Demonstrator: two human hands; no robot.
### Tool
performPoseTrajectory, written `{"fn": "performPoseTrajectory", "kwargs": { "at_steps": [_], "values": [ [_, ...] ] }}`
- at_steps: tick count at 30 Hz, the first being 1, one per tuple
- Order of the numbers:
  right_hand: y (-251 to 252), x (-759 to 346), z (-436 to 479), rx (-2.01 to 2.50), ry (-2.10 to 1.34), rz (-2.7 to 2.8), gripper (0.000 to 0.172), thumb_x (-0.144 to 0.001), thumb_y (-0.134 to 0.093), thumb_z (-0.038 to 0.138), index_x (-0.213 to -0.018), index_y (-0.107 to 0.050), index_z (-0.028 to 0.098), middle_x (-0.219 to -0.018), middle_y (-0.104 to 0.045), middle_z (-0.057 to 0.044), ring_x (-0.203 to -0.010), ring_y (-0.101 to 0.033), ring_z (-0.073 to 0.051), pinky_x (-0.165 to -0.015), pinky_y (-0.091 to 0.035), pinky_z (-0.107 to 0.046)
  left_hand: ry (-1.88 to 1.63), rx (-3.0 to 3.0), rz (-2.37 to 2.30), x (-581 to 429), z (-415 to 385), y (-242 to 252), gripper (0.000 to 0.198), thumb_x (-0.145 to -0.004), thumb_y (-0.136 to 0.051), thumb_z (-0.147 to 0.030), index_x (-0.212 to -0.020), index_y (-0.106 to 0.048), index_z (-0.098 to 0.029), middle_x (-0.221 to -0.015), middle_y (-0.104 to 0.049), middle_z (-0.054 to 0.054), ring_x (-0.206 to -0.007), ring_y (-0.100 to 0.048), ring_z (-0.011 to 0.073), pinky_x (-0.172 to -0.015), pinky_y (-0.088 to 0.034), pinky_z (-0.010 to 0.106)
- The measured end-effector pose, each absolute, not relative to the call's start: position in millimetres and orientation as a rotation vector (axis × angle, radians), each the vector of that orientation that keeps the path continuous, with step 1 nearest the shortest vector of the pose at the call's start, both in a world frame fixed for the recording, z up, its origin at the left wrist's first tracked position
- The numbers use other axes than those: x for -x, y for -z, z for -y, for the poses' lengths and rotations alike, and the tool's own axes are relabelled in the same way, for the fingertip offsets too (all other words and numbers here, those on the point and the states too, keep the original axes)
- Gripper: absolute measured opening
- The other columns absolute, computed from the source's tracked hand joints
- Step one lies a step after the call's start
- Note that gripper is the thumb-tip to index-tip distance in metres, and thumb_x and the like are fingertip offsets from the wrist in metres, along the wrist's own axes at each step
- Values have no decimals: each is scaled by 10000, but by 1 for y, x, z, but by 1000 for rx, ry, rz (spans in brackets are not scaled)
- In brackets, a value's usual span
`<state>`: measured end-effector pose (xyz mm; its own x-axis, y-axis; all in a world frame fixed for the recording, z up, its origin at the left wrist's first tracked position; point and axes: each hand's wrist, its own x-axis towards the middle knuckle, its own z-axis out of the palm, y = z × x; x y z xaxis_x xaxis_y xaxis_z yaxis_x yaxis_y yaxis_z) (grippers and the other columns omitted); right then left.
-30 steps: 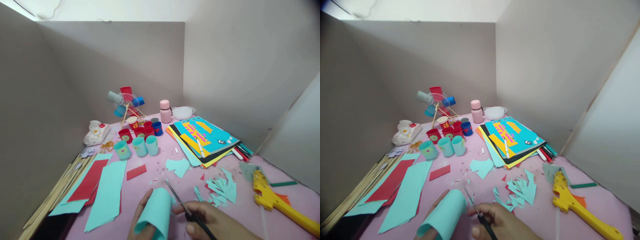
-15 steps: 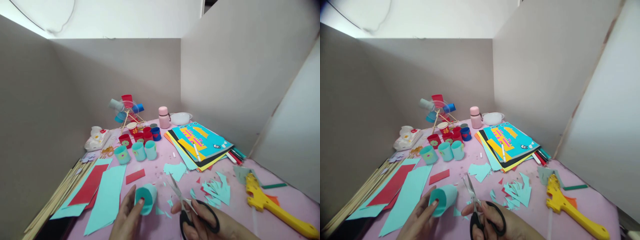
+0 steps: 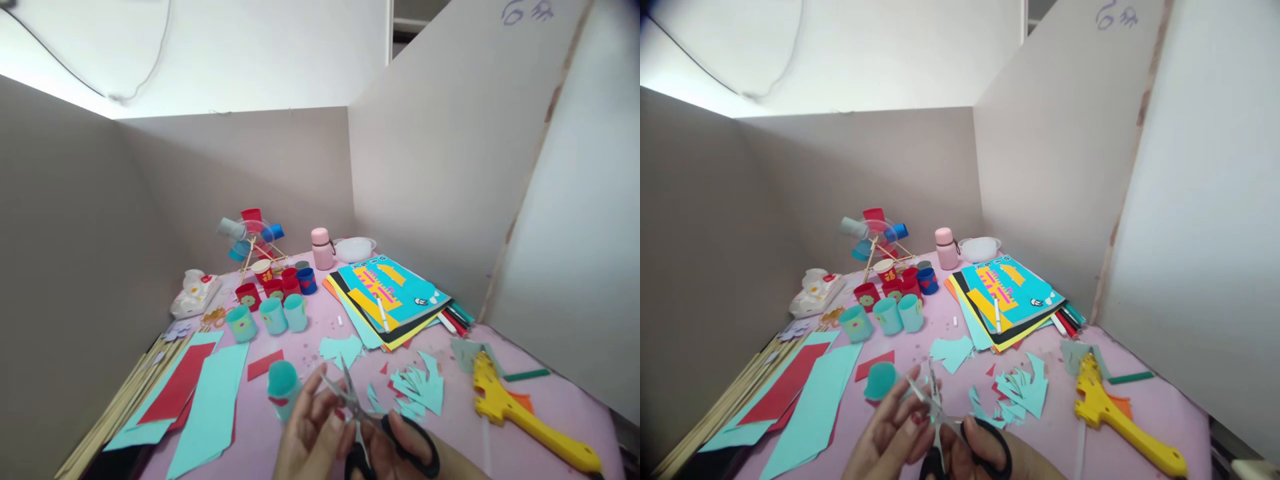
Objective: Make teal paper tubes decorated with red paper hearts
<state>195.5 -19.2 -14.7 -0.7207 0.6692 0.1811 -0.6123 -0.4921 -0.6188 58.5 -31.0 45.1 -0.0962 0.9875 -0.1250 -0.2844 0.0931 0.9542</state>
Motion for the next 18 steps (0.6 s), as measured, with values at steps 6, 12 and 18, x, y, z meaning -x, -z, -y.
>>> {"fn": "performPoseTrajectory", "kwargs": {
  "at_steps": [6,12,18],
  "values": [
    [17,-193,12,203,-2077,1005,580,-655,-600,692,-814,-684,140,-687,-569,-28,-573,-474,-115,-546,-333,-224,-1210,-797,-1083,-76,12,-60,698,-550,-826,-331,-1130,-488,-138,-588,-703,14,-261,-372,0,-318,-257,134],
    [11,-198,12,66,-2173,990,555,-730,-553,656,-901,-656,138,-658,-548,-5,-461,-394,-60,-464,-264,-188,-1338,-873,-1092,-79,12,-77,623,-618,-783,-293,-1157,-499,-165,-506,-641,-67,-324,-463,43,-347,-328,139],
    [3,-200,20,93,-2101,956,580,-683,-576,670,-846,-638,117,-612,-540,-12,-458,-415,-69,-472,-280,-200,-1591,-821,-1133,-71,-8,-90,586,-626,-769,-217,-1152,-517,-166,-628,-725,-18,-684,-672,112,-700,-491,194]
  ]
}}
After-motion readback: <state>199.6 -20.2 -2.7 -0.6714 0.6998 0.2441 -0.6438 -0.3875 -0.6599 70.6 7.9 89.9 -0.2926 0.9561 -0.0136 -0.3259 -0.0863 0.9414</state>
